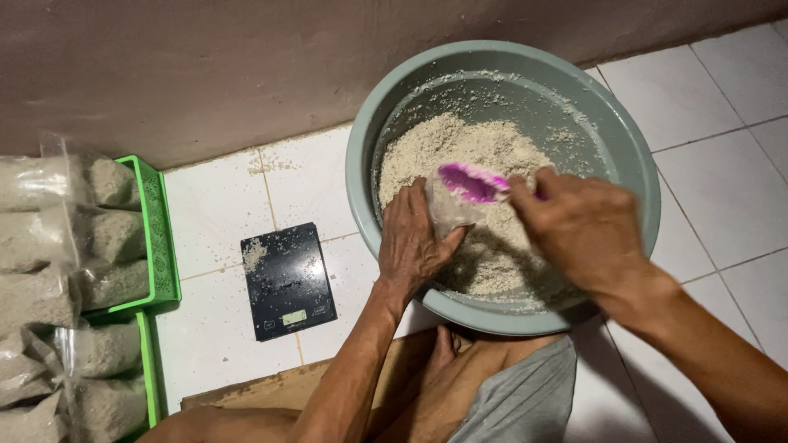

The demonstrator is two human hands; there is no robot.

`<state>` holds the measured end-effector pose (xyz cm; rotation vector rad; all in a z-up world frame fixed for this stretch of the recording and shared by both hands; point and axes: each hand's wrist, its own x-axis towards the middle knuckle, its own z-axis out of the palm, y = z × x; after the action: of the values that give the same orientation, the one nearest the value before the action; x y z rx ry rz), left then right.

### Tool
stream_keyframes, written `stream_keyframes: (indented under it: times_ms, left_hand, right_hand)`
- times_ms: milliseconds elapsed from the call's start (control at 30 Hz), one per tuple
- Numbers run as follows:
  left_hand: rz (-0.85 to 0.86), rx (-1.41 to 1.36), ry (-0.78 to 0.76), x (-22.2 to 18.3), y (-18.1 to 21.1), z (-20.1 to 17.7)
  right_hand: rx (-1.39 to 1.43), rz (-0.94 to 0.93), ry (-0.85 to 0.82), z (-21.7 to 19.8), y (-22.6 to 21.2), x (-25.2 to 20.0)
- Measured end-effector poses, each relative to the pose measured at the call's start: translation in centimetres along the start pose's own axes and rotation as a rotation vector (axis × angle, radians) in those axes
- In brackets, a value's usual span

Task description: The person scoops a light-colored granular powder from a large basin into small plastic bags using a pink scoop. Each filled bag is placed on a digital scale to verify weight, then tied and set aside in a green tray. The process is repeated for multiple bags.

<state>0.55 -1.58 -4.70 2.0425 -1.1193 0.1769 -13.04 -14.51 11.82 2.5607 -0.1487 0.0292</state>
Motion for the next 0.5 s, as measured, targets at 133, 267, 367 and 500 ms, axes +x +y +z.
stream_keyframes:
  times_ms: [133, 267, 367, 500]
  left_hand:
    - [0.002, -0.004, 0.007, 0.0, 0.1, -0.2]
    - [0.009, -0.017, 0.036, 0.0, 0.3, -0.4]
    - [0.012, -0.031, 0.025, 0.0, 0.1, -0.4]
    - [-0.007, -0.056, 0.01, -0.1, 0.1, -0.6]
  right_hand:
    - [0.163, 0.193, 0.246, 2.2, 2.8, -2.3]
    - [0.328, 0.31, 0.156, 5.7, 3.9, -3.5]
    - [0.406, 0.353, -0.085, 11.1, 4.0, -4.1]
    - [0.343, 0.321, -0.161, 15.2, 3.8, -4.4]
